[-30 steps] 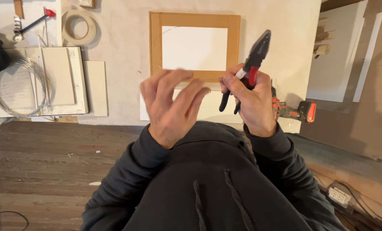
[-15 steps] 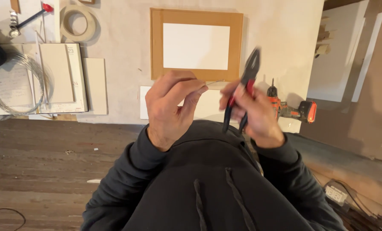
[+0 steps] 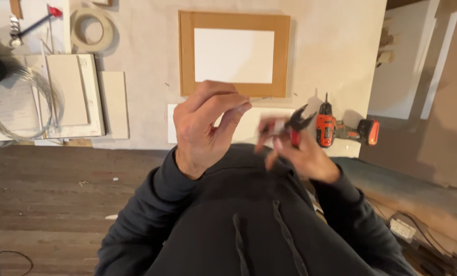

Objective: The person is framing a piece of artwork using pliers, wire, and an electric drill.

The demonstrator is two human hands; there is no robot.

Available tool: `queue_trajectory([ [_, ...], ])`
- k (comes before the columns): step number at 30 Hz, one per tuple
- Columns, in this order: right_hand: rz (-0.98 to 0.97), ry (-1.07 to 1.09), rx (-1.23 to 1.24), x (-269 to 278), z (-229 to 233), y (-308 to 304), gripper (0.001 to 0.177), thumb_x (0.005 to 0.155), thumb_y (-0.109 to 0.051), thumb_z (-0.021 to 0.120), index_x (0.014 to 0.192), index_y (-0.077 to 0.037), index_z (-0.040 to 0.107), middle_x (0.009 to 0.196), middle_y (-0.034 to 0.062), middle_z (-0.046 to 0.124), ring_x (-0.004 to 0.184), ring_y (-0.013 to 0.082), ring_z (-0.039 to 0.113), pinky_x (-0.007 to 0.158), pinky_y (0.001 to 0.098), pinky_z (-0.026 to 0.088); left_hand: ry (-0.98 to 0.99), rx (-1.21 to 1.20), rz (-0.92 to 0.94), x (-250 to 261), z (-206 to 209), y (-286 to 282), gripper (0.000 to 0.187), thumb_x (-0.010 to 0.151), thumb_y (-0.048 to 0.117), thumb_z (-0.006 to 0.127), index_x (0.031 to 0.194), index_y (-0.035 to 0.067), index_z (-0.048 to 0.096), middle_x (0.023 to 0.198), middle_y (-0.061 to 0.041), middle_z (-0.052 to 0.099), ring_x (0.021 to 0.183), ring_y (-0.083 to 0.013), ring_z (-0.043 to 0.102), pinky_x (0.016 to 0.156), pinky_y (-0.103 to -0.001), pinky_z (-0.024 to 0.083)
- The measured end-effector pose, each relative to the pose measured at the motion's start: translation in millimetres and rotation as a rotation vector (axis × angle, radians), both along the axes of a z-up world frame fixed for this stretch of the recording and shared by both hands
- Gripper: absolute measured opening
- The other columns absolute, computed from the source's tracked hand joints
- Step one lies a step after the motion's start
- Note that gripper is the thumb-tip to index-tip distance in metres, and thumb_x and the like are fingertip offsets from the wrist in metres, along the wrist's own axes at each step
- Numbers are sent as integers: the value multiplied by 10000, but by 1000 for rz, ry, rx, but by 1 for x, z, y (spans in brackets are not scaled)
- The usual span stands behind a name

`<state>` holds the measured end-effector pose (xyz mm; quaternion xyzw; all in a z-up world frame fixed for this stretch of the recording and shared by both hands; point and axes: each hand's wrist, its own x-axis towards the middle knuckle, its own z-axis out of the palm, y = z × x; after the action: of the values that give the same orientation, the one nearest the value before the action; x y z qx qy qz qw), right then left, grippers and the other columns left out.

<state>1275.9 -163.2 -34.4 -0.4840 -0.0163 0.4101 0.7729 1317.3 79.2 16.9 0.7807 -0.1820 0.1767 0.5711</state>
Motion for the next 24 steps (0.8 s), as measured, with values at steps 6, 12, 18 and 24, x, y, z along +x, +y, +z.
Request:
queue_trajectory([
  [6, -316, -955, -830, 33, -10, 27, 548, 922, 92, 638, 1425, -66, 490, 1335, 165, 487, 990, 214, 601, 790, 310, 511, 19, -24, -47, -3, 0, -1, 164, 936, -45, 809, 1041, 19, 699, 1038, -72, 669, 823, -171, 672, 636, -257, 522],
  [12, -449, -1240, -987, 56, -11, 37, 596, 871, 143, 672, 1387, -108, 511, 1321, 147, 514, 1134, 297, 567, 880, 371, 502, 74, -76, -53, -4, 0, 0, 145, 948, -52, 799, 1036, 12, 703, 1041, -67, 671, 708, -96, 598, 590, -234, 463],
  [18, -449, -1360, -948, 63, -1, 43, 534, 917, 85, 715, 1367, -114, 506, 1315, 137, 515, 1170, 323, 562, 925, 392, 505, 59, -88, -50, -3, 0, 1, 147, 952, -50, 801, 1032, 13, 695, 1042, -65, 671, 690, -88, 522, 541, -226, 401],
  [24, -440, -1389, -959, 66, 2, 42, 492, 951, 30, 754, 1356, -110, 513, 1290, 137, 530, 1133, 318, 562, 930, 391, 508, 125, -143, -69, -4, 1, 3, 125, 954, -54, 788, 1015, 5, 697, 1033, -62, 673, 650, -66, 452, 519, -219, 348],
])
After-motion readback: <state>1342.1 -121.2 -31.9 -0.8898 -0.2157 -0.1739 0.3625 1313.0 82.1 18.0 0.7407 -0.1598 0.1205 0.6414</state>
